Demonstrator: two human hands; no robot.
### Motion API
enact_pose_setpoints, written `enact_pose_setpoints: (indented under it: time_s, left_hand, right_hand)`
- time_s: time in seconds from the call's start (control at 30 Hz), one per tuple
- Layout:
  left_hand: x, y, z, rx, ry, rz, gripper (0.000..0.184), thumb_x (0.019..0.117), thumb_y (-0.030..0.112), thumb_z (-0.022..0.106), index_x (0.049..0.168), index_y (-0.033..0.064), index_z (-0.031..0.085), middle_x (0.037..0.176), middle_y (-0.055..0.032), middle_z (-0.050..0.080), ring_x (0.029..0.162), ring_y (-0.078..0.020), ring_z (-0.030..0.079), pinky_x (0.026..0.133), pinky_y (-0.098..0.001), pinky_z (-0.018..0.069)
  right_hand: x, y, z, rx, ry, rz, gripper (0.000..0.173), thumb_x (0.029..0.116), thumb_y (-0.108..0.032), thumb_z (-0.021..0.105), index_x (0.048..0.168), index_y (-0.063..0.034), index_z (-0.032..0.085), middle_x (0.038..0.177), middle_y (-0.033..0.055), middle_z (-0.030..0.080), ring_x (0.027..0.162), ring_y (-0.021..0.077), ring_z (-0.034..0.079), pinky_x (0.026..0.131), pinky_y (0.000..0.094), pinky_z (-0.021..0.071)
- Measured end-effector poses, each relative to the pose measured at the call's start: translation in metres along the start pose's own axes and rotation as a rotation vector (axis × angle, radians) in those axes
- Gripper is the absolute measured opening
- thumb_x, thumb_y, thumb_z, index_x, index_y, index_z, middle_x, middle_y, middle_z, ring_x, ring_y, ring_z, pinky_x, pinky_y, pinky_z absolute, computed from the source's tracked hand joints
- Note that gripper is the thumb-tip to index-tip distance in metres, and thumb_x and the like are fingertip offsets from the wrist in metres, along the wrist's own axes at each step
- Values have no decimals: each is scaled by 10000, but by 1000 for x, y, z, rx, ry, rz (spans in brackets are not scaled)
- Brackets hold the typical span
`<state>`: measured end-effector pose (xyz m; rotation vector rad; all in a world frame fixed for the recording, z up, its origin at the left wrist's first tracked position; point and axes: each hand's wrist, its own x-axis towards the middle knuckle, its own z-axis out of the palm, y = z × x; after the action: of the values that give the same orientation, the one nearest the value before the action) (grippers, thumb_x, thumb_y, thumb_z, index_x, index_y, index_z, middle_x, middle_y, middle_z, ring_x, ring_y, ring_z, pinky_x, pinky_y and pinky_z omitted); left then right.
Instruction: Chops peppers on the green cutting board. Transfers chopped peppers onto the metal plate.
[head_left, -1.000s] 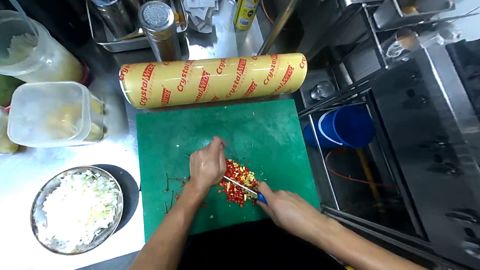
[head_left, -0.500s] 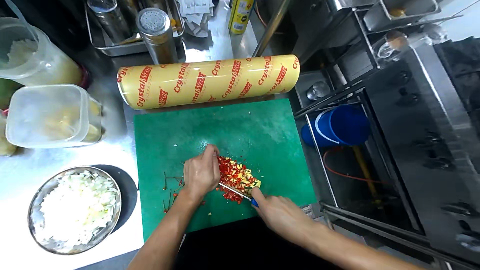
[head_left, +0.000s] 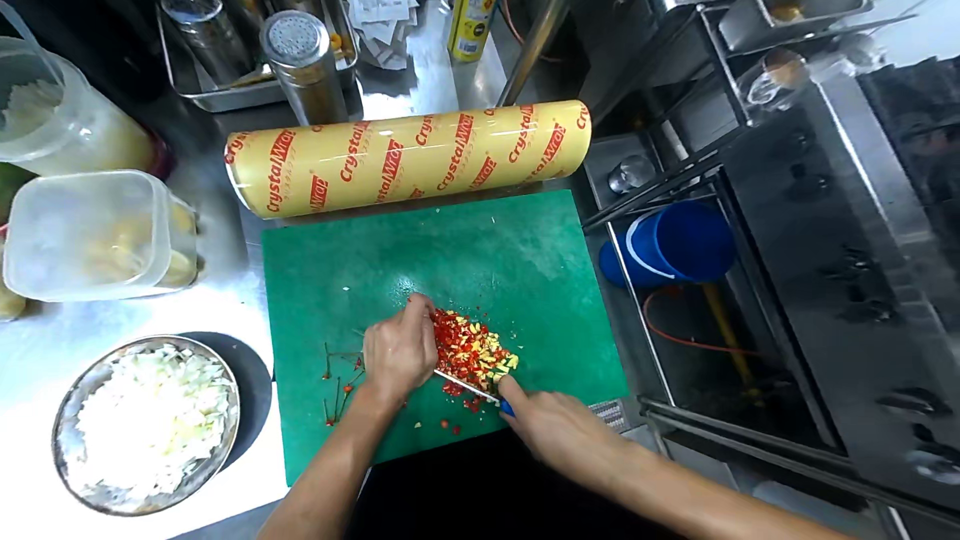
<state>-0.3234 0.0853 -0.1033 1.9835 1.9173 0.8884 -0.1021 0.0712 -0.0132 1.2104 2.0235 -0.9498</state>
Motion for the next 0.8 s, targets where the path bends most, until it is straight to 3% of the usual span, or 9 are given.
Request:
enact_pose_setpoints:
  time_s: [0.07,0.27,0.4,0.5,0.8]
  left_hand:
    - [4,-2,0,-22,12,-6,295,991,152,384,1042,53,657,658,-63,644,537,-248,647,450,-440,504]
    - [7,1,-2,-42,33,6,274,999,152,402,1033,68,661,639,-48,630,522,-226,631,444,-422,495]
    - [-6,6,-13,-82,97,30,286,1014,165,383,1016,59,649,643,-38,625,520,-196,622,431,-392,486]
    - [-12,0,-3,-11,77,30,288,1005,169,396,998,59,662,634,-49,633,512,-235,634,424,-424,491]
    - [-6,-2,1,-17,104,44,266,985,131,408,1010,32,654,675,-67,658,561,-234,662,464,-421,523]
  right_hand:
    - [-1,-1,-6,-31,29,2,311,1110,-281,399,1352,-93,455,881,179,679,836,407,720,727,535,581]
    - [-1,7,-6,27,8,-44,356,1107,-327,408,1370,-92,458,893,187,678,863,414,711,767,550,570]
    - [-17,1,6,15,94,-78,343,1092,-310,444,1332,-72,498,811,168,677,756,398,717,667,534,584]
    - [-1,2,10,8,5,-42,360,1111,-303,392,1375,-68,458,894,202,684,861,429,716,751,561,576]
    - [1,5,7,74,-29,-52,375,1105,-334,422,1380,-79,456,922,203,683,890,419,712,791,558,571]
